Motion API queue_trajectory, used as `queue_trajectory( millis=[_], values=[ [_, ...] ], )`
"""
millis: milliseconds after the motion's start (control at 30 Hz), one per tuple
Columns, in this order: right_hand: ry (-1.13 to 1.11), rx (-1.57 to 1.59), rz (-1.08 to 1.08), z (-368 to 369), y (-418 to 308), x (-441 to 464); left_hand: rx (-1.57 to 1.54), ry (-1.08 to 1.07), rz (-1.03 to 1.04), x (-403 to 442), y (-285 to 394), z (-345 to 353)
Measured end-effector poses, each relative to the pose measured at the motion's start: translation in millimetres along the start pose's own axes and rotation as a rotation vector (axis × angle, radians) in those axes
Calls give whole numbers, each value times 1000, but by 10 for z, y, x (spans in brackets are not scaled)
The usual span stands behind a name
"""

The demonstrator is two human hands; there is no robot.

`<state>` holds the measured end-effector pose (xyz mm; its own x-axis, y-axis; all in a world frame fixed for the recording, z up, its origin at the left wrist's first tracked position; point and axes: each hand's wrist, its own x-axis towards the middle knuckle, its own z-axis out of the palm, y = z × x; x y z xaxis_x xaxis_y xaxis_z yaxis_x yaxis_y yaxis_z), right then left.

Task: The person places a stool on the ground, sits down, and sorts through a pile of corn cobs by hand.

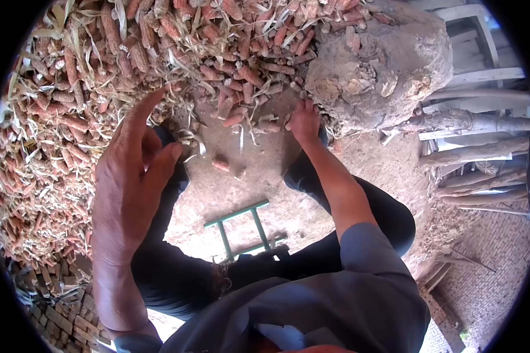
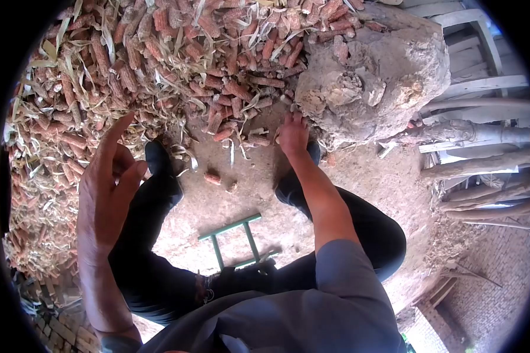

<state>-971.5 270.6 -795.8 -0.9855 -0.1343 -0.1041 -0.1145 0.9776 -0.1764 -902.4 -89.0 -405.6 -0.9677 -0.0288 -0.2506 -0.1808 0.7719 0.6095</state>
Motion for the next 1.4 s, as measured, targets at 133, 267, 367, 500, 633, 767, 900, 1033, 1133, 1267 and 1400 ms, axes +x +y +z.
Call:
queue_trajectory(
  millis=[133,267,367,500,633,767,900,1033,1133,1267,1400],
  values=[
    [14,-52,-16,110,-4,-4,2,-11,-10,-4,10,-24],
    [76,-135,-119,147,14,55,2,11,-23,4,1,-34],
    [-89,-192,-17,-75,-29,94,-9,5,-22,-2,-18,-17],
    [-137,-192,123,165,236,87,-21,3,-23,12,-39,-14],
    [-130,-197,104,170,328,-46,-13,-2,-30,11,-25,-15],
    [-60,-297,40,85,396,-144,-11,-2,-19,8,-34,8],
    [-185,-258,115,132,538,-105,-33,-21,-40,16,-18,-15],
    [-210,-209,144,91,535,-100,-72,-9,-85,19,9,-5],
    [-162,-212,150,117,530,-122,-58,-8,-108,28,35,1],
    [-215,-180,155,175,572,-25,-53,-20,-113,37,15,-3],
    [-178,-228,-14,106,584,0,-50,-11,-103,34,-13,14]
  ],
)
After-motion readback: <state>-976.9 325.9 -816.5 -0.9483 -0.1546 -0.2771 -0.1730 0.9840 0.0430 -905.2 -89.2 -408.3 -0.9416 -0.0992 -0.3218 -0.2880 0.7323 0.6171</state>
